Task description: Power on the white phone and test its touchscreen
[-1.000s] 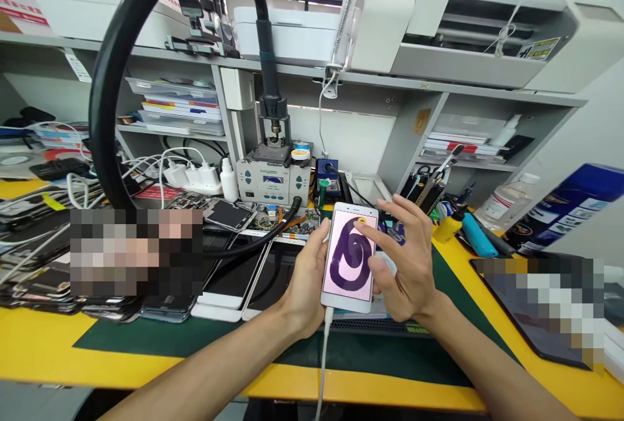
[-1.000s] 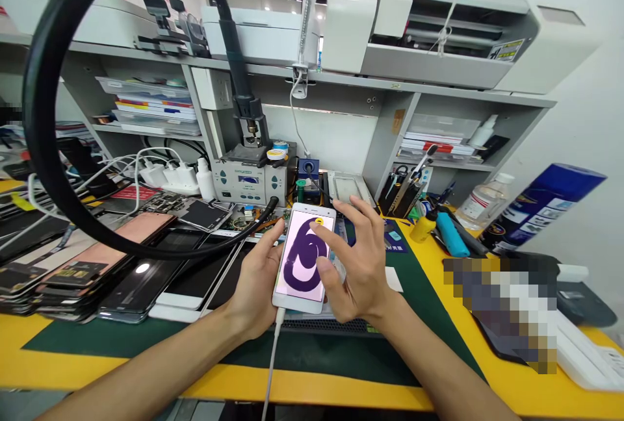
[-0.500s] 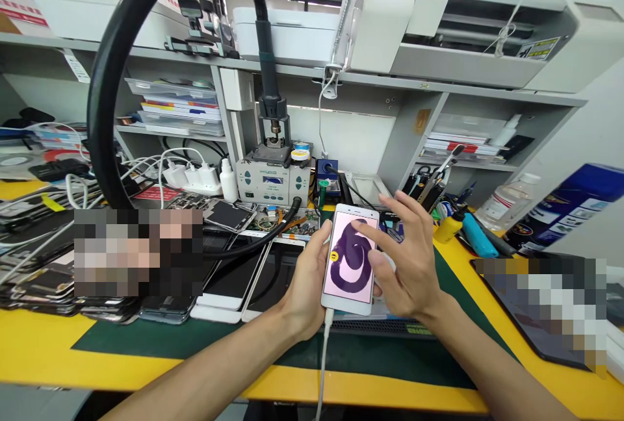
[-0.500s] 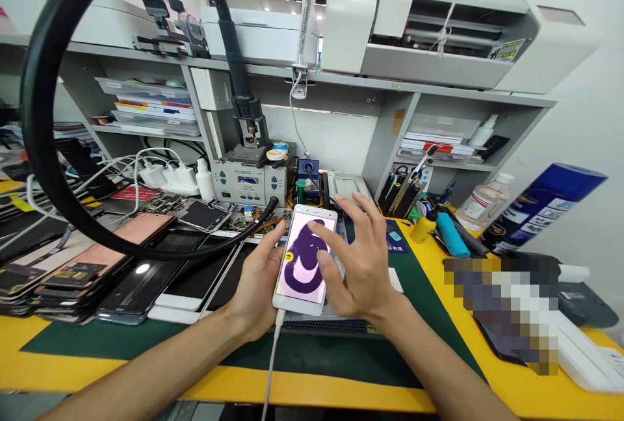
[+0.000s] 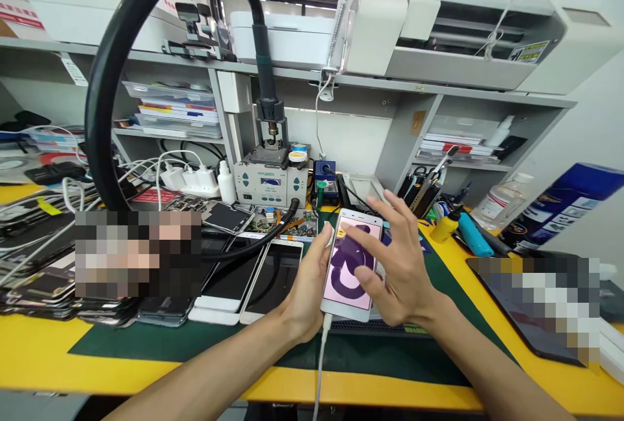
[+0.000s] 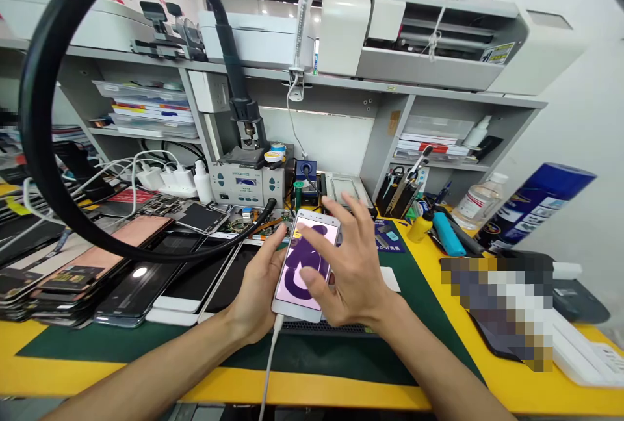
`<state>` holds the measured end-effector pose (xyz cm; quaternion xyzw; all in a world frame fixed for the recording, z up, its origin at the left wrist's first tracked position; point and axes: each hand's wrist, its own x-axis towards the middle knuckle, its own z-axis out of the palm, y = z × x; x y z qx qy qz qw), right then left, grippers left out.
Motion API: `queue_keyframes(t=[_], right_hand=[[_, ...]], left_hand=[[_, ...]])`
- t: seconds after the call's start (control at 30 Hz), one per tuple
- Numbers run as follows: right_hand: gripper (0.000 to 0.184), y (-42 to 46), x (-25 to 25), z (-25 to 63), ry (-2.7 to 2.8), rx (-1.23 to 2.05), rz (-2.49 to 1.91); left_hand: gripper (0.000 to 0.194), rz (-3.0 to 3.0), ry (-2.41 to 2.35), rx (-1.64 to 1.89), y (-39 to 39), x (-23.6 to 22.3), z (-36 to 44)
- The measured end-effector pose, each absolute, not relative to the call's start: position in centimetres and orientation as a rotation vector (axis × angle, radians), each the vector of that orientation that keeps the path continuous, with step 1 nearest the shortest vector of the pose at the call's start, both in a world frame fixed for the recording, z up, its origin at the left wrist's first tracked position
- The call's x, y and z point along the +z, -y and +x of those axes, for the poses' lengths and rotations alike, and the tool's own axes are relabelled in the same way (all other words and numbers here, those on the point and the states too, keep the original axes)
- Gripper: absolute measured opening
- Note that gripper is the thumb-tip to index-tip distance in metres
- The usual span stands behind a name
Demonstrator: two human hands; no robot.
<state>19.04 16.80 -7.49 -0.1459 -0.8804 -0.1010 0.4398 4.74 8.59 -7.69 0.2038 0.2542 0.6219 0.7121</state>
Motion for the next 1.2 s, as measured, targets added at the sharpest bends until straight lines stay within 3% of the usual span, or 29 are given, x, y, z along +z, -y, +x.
queue_keyframes(t=[0.43, 0.7, 1.2], right_hand=[[0.038, -16.6, -7.5, 19.1, 2.173, -0.209, -0.296], [0.027, -18.3, -6.9, 20.3, 1.950, -0.300, -0.339], [0.025, -17.8, -7.2, 20.1, 1.921, -0.318, -0.288]], left_hand=[[0.057, 0.447, -0.591, 1.369, -8.8, -7.6, 4.6], [0.070, 0.547, -0.583, 1.257, -9.0, -8.0, 4.1], [0.063, 0.544, -0.606, 1.272, -8.9, -7.7, 4.0]])
